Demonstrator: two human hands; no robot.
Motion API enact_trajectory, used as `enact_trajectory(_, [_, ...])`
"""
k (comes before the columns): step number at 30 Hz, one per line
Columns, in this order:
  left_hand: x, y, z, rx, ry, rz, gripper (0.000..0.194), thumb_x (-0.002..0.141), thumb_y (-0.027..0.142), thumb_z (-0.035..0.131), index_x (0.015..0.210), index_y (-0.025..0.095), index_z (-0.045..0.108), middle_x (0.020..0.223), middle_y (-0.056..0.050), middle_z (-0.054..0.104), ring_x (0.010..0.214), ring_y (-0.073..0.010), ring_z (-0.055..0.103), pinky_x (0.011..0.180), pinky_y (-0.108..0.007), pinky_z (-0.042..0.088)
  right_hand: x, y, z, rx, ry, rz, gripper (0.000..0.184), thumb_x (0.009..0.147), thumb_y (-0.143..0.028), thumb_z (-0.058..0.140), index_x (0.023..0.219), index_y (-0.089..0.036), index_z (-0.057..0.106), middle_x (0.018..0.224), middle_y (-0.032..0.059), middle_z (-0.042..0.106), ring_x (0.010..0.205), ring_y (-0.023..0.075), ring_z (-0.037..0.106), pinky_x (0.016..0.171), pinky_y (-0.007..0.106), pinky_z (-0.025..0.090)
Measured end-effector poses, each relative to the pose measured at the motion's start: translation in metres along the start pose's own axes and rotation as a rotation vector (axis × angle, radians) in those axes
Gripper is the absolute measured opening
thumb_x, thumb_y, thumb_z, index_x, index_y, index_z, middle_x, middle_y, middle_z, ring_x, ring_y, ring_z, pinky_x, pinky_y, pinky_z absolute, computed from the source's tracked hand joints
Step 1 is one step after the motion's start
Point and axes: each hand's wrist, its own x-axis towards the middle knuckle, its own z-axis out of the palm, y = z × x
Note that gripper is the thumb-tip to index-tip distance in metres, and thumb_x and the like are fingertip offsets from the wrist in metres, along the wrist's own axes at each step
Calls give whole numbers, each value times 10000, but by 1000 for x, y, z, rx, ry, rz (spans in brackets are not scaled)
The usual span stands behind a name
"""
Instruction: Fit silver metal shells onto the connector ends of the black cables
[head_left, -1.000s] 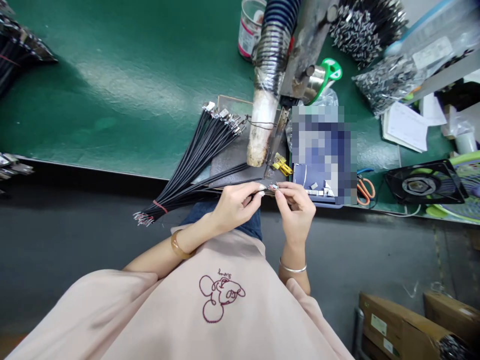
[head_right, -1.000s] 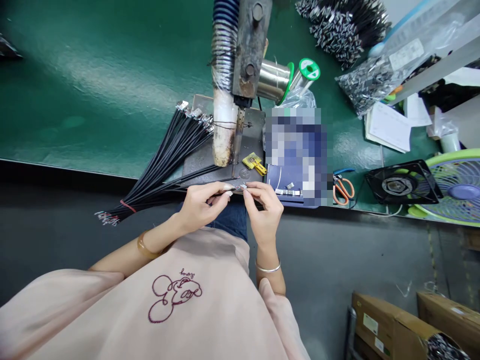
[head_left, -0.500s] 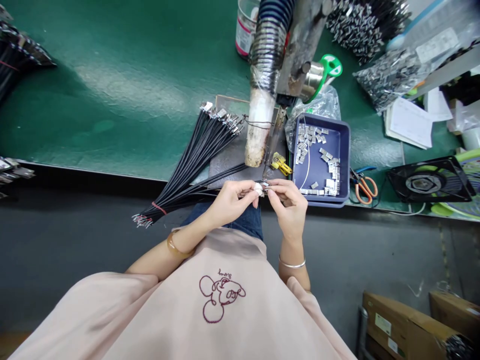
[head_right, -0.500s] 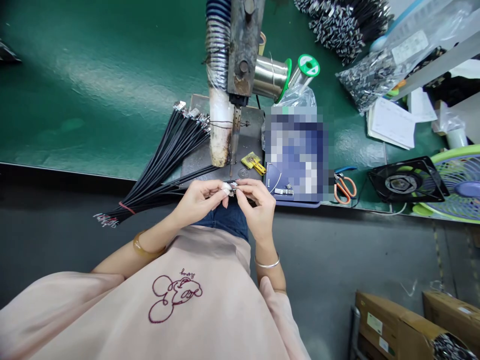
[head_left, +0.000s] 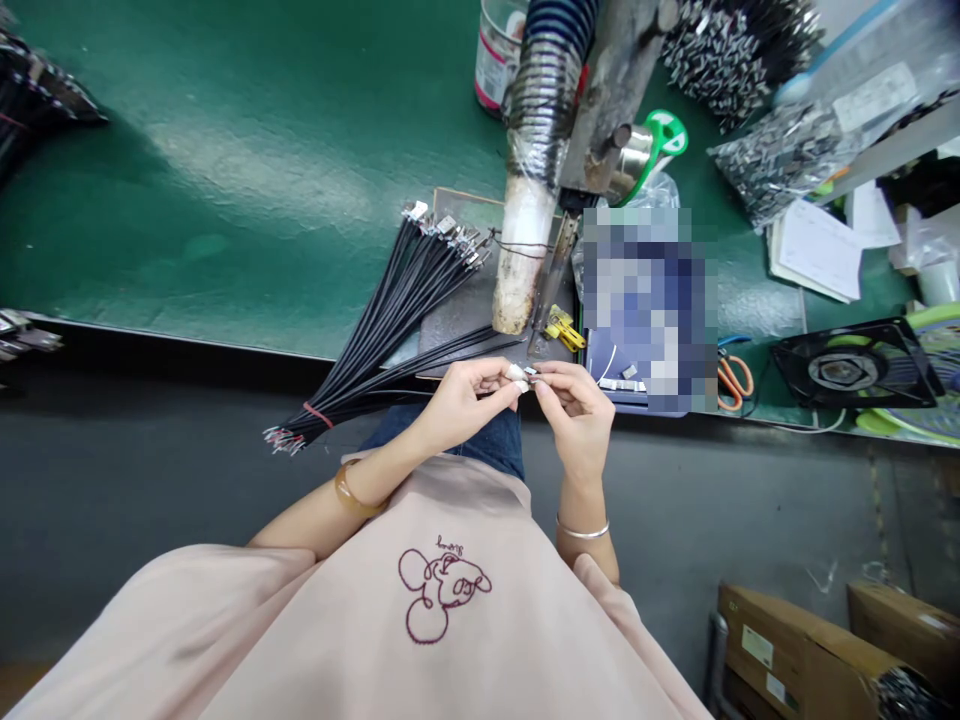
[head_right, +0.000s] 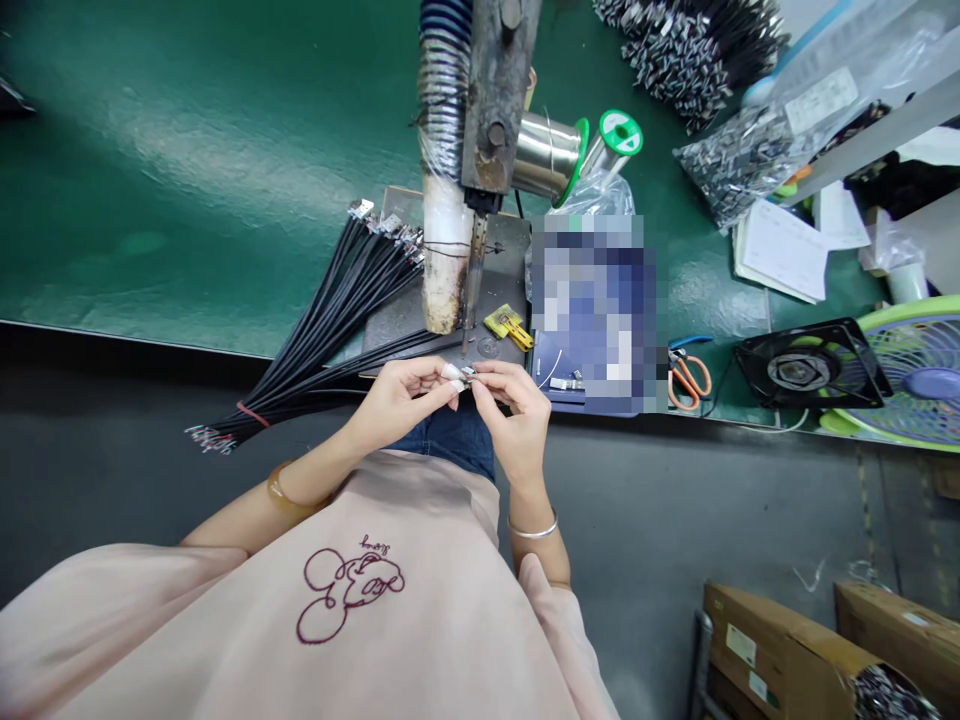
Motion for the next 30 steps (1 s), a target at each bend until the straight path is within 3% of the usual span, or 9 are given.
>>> enact_trajectory(6, [1,-4,-1,24,-3,28,148,839,258,673,794,118,681,738,-24,670,687,-109,614,700,-216,503,0,-4,-6,-74,-31,-61,79,876,-206,659,902,-233,729,1010,31,728,931,140,710,756,266,610])
enact_trajectory(12, [4,-1,-5,35,-109,-22,112,786,217,705,747,113,691,706,-16,673,642,-101,594,650,-211,488,-1,-14,-19,-396,-170,-302,165,904,-150,604,982,-244,715,1049,37,739,970,158,703,902,348,585])
enact_trajectory(20, [4,4,-6,-102,-55,-65,142,806,253,707,838,115,695,634,-15,661,579,-96,594,592,-207,474,-6,-9,-10,-285,170,-266,162,952,-181,518,1006,-244,656,1040,45,737,990,174,710,865,389,604])
enact_trajectory(25, [6,7,-4,-141,-17,-87,151,764,253,742,739,110,700,596,15,594,530,-65,500,521,-191,399,-8,-13,-5,-307,131,-396,153,904,-142,591,987,-259,645,1021,23,756,953,170,728,834,371,609])
enact_trajectory(30, [7,8,-1,-171,26,-76,179,753,279,759,764,116,684,604,19,585,528,-59,469,502,-183,375,-6,-15,-4,-318,94,-397,151,863,-123,642,935,-253,664,984,15,765,919,170,735,831,366,605])
